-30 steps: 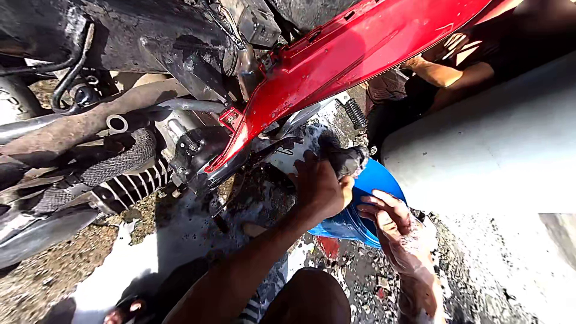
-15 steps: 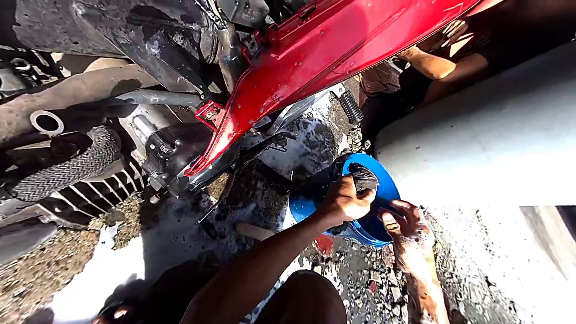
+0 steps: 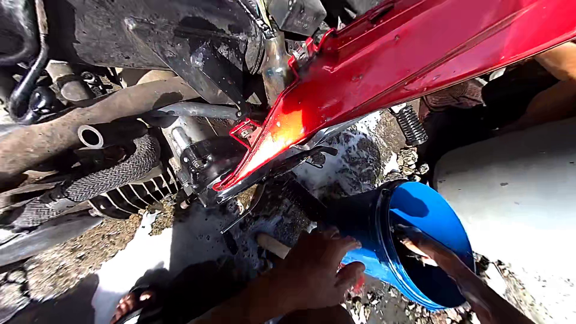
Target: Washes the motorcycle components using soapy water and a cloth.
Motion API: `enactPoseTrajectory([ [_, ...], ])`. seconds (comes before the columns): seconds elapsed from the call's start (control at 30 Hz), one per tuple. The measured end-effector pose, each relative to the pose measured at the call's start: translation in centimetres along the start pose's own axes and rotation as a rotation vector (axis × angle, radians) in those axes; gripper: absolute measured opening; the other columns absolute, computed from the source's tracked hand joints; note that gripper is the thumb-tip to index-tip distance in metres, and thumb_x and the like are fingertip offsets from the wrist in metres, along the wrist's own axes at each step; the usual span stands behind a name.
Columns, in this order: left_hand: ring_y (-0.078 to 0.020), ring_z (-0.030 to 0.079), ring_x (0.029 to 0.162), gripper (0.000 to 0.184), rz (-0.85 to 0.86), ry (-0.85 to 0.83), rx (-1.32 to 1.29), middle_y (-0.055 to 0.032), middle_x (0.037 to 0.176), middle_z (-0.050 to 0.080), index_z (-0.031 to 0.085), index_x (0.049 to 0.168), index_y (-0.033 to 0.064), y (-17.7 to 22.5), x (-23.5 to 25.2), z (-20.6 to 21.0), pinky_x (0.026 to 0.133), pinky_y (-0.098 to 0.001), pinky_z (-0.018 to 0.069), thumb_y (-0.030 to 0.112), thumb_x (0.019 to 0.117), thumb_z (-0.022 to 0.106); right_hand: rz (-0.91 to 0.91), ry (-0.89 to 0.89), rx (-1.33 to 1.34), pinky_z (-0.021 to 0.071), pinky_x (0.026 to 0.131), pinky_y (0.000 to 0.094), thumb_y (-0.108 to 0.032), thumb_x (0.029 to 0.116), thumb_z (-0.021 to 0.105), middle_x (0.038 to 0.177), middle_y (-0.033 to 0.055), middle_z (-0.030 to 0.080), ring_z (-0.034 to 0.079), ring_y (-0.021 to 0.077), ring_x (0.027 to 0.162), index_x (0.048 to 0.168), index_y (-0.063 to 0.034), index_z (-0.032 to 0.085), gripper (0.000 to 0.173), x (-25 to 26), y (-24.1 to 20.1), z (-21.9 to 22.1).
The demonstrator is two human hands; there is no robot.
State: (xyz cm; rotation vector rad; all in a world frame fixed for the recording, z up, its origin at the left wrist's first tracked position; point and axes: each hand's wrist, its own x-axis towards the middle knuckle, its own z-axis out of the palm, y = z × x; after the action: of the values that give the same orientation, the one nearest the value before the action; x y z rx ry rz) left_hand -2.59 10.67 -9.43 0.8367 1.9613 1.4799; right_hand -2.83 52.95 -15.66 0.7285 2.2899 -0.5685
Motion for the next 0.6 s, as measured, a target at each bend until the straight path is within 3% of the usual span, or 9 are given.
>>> enactPoseTrajectory([
  [0.07,-0.0382,0.064,0.113,0.036,-0.1,0.029,-0.053,-0.0235,0.118,0.068,0.065,0.132,0.0012,-2.4,-1.8,1.5,0.099,-0.0565,0.0485,0.023,0.1047,0.055,-0.053,-0.064,0.107,0.0505,0.092,0.0418,-0.014,0.1079,0.045,0.121,0.0194,0.062,0.06,0.023,0.107,0.133,0.0033,0.055,0.032,-0.6,-0.1,2.0],
  [0.17,-0.04,0.062,0.115,0.038,-0.293,-0.03,-0.114,-0.0245,0.12,0.066,0.063,0.135,0.0018,-6.7,-3.2,4.1,0.1,-0.0587,0.0464,0.023,0.1061,0.051,-0.07,-0.162,0.393,0.0532,0.096,0.0271,-0.024,0.1122,0.03,0.122,0.0057,0.066,0.062,0.0062,0.109,0.134,-0.0012,0.054,0.04,-9.7,-4.8,4.0],
  [0.23,-0.0388,0.065,0.11,0.037,-0.34,-0.003,-0.211,-0.0267,0.117,0.066,0.062,0.134,-0.0022,-10.5,-3.7,6.1,0.1,-0.0524,0.049,0.018,0.1063,0.05,-0.026,-0.141,0.332,0.0486,0.105,0.0293,-0.014,0.1119,0.026,0.132,0.0085,0.062,0.058,0.0084,0.12,0.141,0.0021,0.047,0.04,-13.2,-7.2,4.6],
  [0.27,-0.0389,0.065,0.109,0.036,-0.352,0.025,-0.259,-0.0282,0.117,0.066,0.061,0.134,-0.0041,-12.2,-3.8,7.2,0.1,-0.0505,0.0494,0.016,0.106,0.049,0.038,0.03,0.287,0.0473,0.109,0.0316,-0.008,0.1118,0.029,0.135,0.0115,0.064,0.06,0.0115,0.123,0.142,0.0038,0.05,0.038,-14.2,-8.2,5.8],
  [0.33,-0.0397,0.064,0.109,0.037,-0.378,0.08,-0.289,-0.0299,0.119,0.064,0.06,0.135,-0.0052,-14.8,-4.0,8.6,0.1,-0.0499,0.0496,0.014,0.1051,0.049,-0.244,-0.056,0.338,0.0452,0.109,0.0241,-0.011,0.1101,0.029,0.141,0.0171,0.056,0.056,0.0086,0.127,0.148,0.0123,0.036,0.045,-11.3,-3.7,5.1],
  [0.4,-0.0418,0.063,0.113,0.039,-0.393,0.064,-0.23,-0.0302,0.122,0.063,0.059,0.138,-0.0022,-15.1,-3.6,8.7,0.102,-0.0528,0.0486,0.016,0.1042,0.05,-0.211,-0.036,0.465,0.0521,0.09,0.0189,-0.012,0.1089,0.036,0.119,0.0056,0.065,0.062,0.0008,0.103,0.138,0.0029,0.049,0.036,-6.8,-2.2,4.2],
  [0.47,-0.0451,0.059,0.118,0.04,-0.347,-0.044,-0.166,-0.0304,0.126,0.061,0.059,0.139,0.0004,-13.1,-3.0,7.5,0.103,-0.0579,0.0449,0.019,0.1057,0.049,-0.129,0.045,0.454,0.0538,0.057,0.0201,-0.008,0.0975,0.049,0.082,-0.002,0.069,0.062,0.0014,0.064,0.115,-0.0071,0.062,0.022,-4.3,-2.7,2.0],
  [0.53,-0.0456,0.06,0.115,0.037,-0.207,-0.071,-0.138,-0.0291,0.122,0.062,0.062,0.136,-0.0001,-9.9,-2.7,6.0,0.1,-0.0596,0.0459,0.017,0.1059,0.048,-0.165,0.215,0.505,0.053,0.051,0.0226,-0.011,0.0911,0.051,0.074,-0.0053,0.067,0.061,0.0028,0.057,0.105,-0.0095,0.065,0.02,-6.4,-3.2,-0.6],
  [0.6,-0.0413,0.064,0.109,0.035,-0.03,0.099,-0.133,-0.0253,0.114,0.067,0.064,0.132,-0.0013,-6.6,-2.3,5.0,0.097,-0.0556,0.0494,0.013,0.1039,0.049,-0.285,0.406,0.756,0.0552,0.053,0.0195,-0.011,0.0995,0.041,0.074,-0.0086,0.07,0.064,-0.0003,0.059,0.097,-0.0146,0.063,0.023,-10.1,-5.7,-1.5],
])
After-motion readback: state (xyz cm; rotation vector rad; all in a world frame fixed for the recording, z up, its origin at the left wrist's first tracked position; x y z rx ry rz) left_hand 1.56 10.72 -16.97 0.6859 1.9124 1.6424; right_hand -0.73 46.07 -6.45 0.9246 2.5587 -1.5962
